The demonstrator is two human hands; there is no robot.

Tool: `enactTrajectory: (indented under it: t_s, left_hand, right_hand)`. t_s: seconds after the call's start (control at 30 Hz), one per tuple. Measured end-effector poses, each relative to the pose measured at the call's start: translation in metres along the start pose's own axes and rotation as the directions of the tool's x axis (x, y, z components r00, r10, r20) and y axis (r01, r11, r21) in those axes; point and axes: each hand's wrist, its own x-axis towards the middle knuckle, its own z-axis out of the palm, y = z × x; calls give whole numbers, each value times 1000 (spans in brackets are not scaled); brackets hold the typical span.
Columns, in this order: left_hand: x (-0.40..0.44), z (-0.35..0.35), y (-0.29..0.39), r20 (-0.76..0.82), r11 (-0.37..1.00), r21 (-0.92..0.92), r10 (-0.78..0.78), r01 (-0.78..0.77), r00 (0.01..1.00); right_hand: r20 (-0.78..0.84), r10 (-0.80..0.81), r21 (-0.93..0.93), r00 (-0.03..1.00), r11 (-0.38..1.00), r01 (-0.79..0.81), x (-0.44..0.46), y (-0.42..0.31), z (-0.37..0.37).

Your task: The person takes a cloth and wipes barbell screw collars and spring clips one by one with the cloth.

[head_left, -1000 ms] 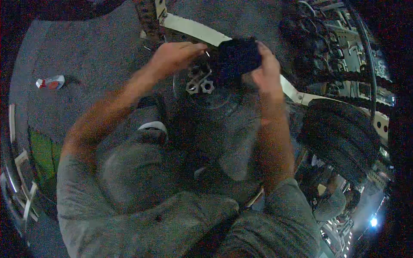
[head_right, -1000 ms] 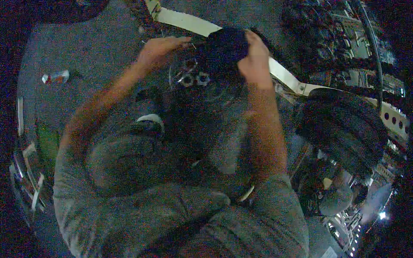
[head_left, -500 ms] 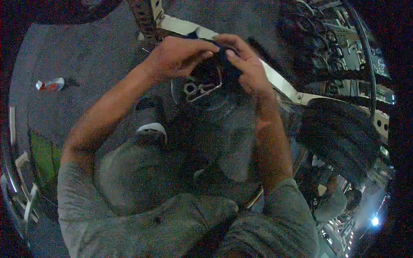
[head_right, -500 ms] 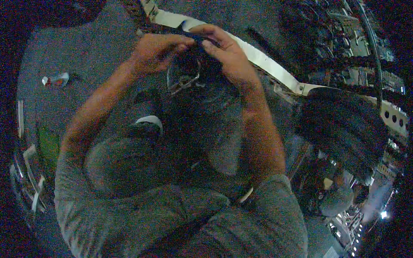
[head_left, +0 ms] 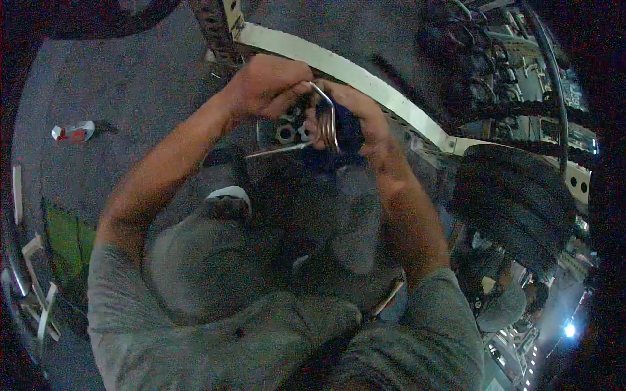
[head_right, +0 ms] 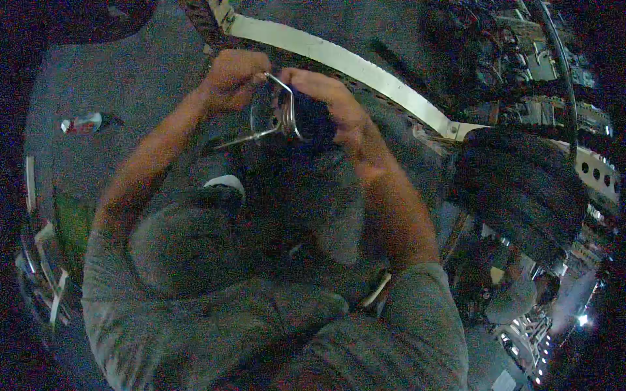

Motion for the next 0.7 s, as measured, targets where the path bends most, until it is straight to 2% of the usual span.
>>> enactTrajectory:
  t_s: [0.07,0.1,0.13,0.2,0.23,0.3,0.33,0.37,0.4,0.43,0.47,0.5,0.57,0.6,0.63,0.67,0.7]
  left_hand:
    - [1,3,2,118,993,65,86,-94,989]
    - [6,2,4,118,973,-63,229,-223,966]
    - [5,2,4,170,979,-36,205,-201,964]
    - [-1,0,7,269,987,18,151,-162,951]
    - [-5,-3,0,293,994,12,100,-108,951]
    - [-3,4,-15,85,999,-13,-28,29,996]
    - [-4,4,-22,-22,995,-36,-93,93,995]
    - [-11,8,-36,-130,976,-2,-215,217,968]
    - [-21,12,-50,-207,910,-176,-408,376,889]
    - [-32,16,-63,-244,793,-356,-590,494,770]
    - [-40,16,-69,-235,632,-530,-750,566,618]
    - [-44,13,-72,-186,502,-555,-852,664,489]
    - [-55,21,-72,-202,601,-411,-794,686,574]
    - [-50,25,-59,-131,553,-478,-813,683,567]
    - [-46,29,-46,-59,496,-538,-829,681,556]
    - [-41,33,-33,12,432,-591,-840,682,543]
    - [-28,30,-6,69,417,-555,-839,720,540]
  right_hand:
    - [-34,140,153,990,979,-134,1,6,7]
    - [-166,69,-161,984,982,-96,6,13,10]
    - [-234,149,-269,961,940,-211,5,16,16]
    - [-199,105,-344,974,924,-170,10,24,22]
    - [-244,89,-275,966,949,-157,14,22,28]
    - [-335,60,-135,940,985,-111,21,14,21]
    - [-330,-33,-72,943,997,10,28,13,22]
    - [-444,-41,-115,895,993,-11,30,10,20]
    - [-550,-56,-155,833,987,-36,30,7,18]
    - [-593,-156,-263,790,965,-7,33,8,10]
    - [-622,-256,-366,740,930,14,36,15,-2]
    - [-637,-356,-466,684,885,28,39,18,-9]
    - [-690,-273,-171,670,961,215,42,18,-19]
    - [-706,-222,-14,673,954,300,44,14,-12]
    - [-703,-288,16,651,908,419,43,12,-3]
    - [-724,-364,-111,586,900,422,45,15,-8]
    - [-732,-439,-235,520,880,412,48,20,-16]
